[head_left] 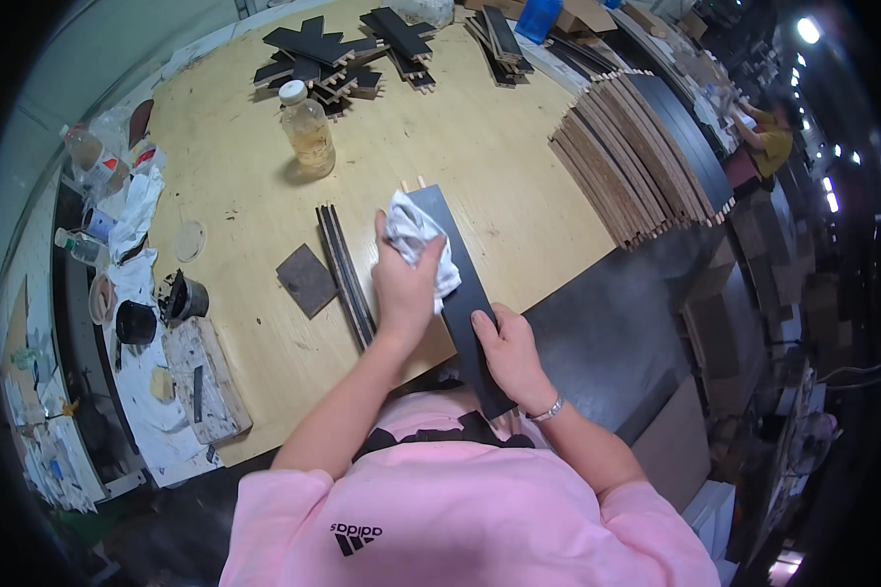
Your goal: The person cleans dark wooden planks by hand using a white cloth, then applies a dark liquid from a small container to the ends of the planks using a small applicator tool.
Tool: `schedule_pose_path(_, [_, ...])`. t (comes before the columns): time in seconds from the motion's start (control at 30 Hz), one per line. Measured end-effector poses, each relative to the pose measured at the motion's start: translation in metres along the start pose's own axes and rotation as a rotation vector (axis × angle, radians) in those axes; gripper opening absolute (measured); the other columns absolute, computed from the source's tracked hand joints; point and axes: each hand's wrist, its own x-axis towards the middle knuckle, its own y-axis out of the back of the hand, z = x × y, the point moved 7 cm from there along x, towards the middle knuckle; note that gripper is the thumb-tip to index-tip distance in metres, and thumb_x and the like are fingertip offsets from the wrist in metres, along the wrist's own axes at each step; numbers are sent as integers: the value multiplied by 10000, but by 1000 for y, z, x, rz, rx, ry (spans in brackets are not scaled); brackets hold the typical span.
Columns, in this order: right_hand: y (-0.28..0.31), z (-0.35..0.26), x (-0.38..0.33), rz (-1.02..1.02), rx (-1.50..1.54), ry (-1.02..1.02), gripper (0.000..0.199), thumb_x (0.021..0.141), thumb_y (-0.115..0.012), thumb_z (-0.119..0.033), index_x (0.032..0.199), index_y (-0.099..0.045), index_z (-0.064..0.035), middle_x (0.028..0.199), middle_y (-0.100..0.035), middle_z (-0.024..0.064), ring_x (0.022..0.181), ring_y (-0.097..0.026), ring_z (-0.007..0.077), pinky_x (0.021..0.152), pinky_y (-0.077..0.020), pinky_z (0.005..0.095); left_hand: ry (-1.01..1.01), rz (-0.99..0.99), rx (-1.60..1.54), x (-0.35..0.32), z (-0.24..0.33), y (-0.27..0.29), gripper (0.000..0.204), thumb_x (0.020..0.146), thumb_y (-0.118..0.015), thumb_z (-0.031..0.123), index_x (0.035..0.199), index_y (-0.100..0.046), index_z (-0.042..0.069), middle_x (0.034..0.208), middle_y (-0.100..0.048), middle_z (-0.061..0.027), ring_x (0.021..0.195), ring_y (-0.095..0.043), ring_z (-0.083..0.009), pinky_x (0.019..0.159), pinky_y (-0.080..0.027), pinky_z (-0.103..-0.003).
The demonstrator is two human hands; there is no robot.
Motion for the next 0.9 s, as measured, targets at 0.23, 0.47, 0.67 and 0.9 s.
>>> schedule_pose_path(0.23, [-6, 15, -14, -90, -25, -44, 337, 944, -604, -249, 824, -541, 59, 665, -560, 254, 604, -575, 382, 579, -443, 415, 107, -7, 175, 83, 3, 35, 803, 875, -694, 255, 1461, -257, -76, 826, -686, -224, 712, -694, -305, 658, -539, -374])
schedule_pose_path(0.47, [6, 6, -4, 2, -190, 2, 334, 928, -592, -256, 839, -548, 62, 707, -582, 288, 732, -600, 472, 624, -456, 478, -454, -383, 336, -16, 73, 1, 689, 813, -711, 225, 1431, -433, 102, 1313, -582, -115, 1214, -552, -325, 1097, -290, -572])
schedule_pose_path(0.67, [6, -5, -30, -80, -171, -8, 297, 902, -628, -225, 836, -566, 58, 647, -561, 271, 646, -589, 458, 584, -438, 476, -574, -367, 544, 28, 60, 3, 597, 856, -652, 359, 1394, -499, 150, 1420, -526, -48, 1385, -402, -276, 1127, -147, -656])
schedule_pose_path(0.9, [0, 24, -31, -79, -77, -45, 275, 894, -641, -211, 864, -603, 59, 700, -588, 261, 683, -612, 418, 617, -453, 448, -721, -605, 565, -40, 55, -22, 613, 876, -649, 330, 1427, -460, 137, 1383, -557, -77, 1403, -380, -256, 1149, -91, -624])
